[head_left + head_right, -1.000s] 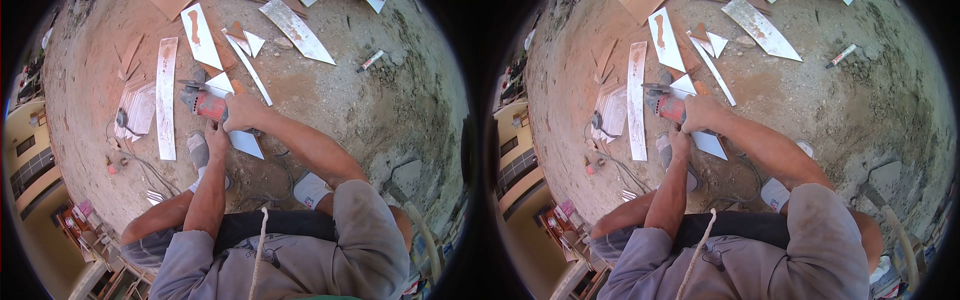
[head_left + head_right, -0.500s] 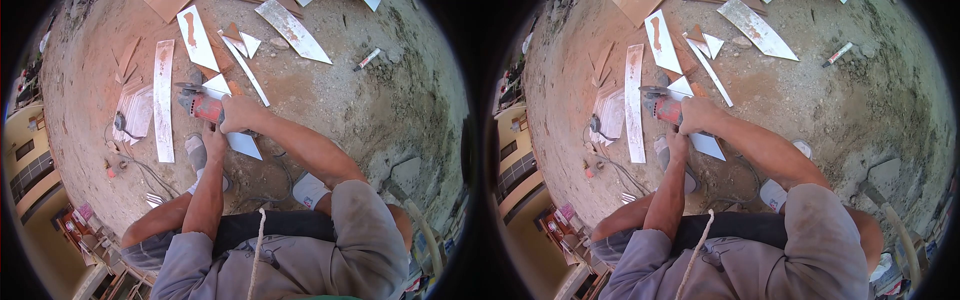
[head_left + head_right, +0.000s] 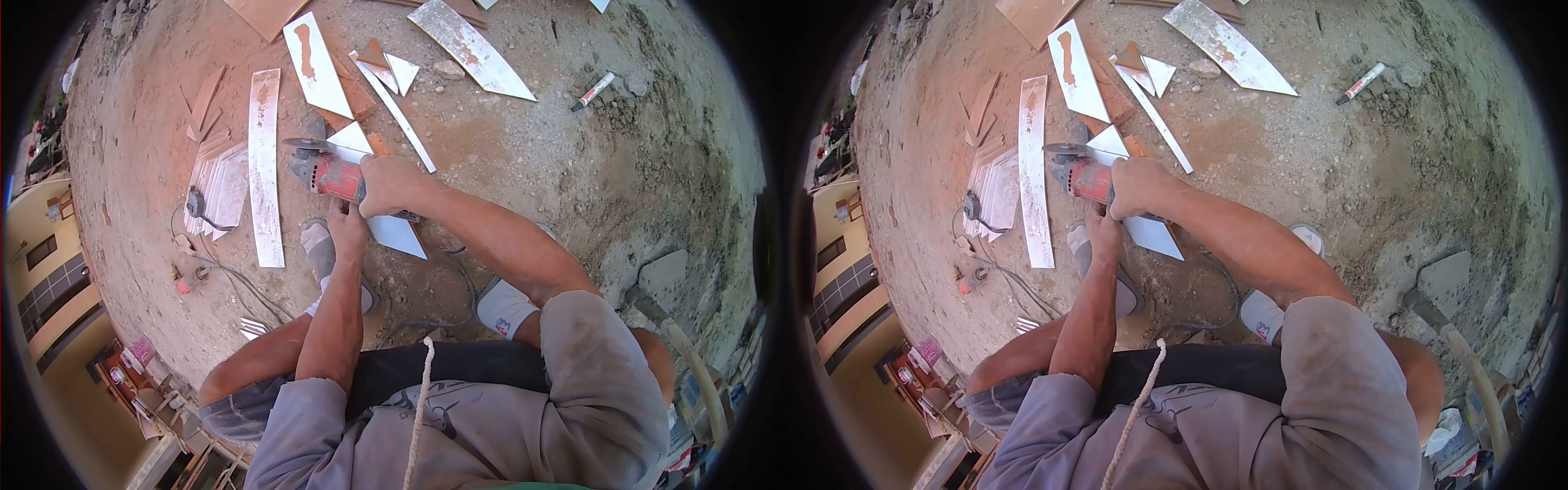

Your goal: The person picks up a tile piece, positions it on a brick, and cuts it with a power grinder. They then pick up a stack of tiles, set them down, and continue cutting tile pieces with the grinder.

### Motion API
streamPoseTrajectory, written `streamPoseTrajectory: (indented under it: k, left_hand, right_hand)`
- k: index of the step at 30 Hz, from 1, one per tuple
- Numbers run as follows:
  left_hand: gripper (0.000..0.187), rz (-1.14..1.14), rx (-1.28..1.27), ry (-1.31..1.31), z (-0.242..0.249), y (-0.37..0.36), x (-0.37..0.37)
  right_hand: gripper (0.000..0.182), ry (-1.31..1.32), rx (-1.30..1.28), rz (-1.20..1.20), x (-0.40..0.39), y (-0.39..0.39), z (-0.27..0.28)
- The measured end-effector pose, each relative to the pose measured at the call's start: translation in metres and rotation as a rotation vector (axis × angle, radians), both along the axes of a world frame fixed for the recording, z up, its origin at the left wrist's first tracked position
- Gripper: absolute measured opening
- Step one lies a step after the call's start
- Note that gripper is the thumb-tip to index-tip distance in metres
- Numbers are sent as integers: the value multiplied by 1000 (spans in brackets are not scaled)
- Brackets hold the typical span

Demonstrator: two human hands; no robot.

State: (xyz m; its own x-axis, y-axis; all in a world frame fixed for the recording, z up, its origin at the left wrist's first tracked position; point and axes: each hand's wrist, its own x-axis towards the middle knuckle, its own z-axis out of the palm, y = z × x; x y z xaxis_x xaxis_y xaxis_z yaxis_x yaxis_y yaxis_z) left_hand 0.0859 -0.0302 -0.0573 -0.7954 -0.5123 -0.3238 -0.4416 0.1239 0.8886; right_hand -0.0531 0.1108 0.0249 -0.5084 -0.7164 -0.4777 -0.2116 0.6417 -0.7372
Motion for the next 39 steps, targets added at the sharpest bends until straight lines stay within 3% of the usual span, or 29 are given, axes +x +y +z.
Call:
streamPoseTrajectory:
  k: [14, 25, 39]
  left_hand:
    - [22, 24, 52, 69, -1, 2, -1]
    - [24, -1, -124, -28, 4, 2, 0]
    - [24, 2, -133, 6, 8, 7, -4]
  right_hand:
    - [59, -16, 5, 2, 3, 14, 4]
    - [60, -3, -8, -10, 10, 32, 5]
    - [60, -16, 16, -16, 15, 53, 8]
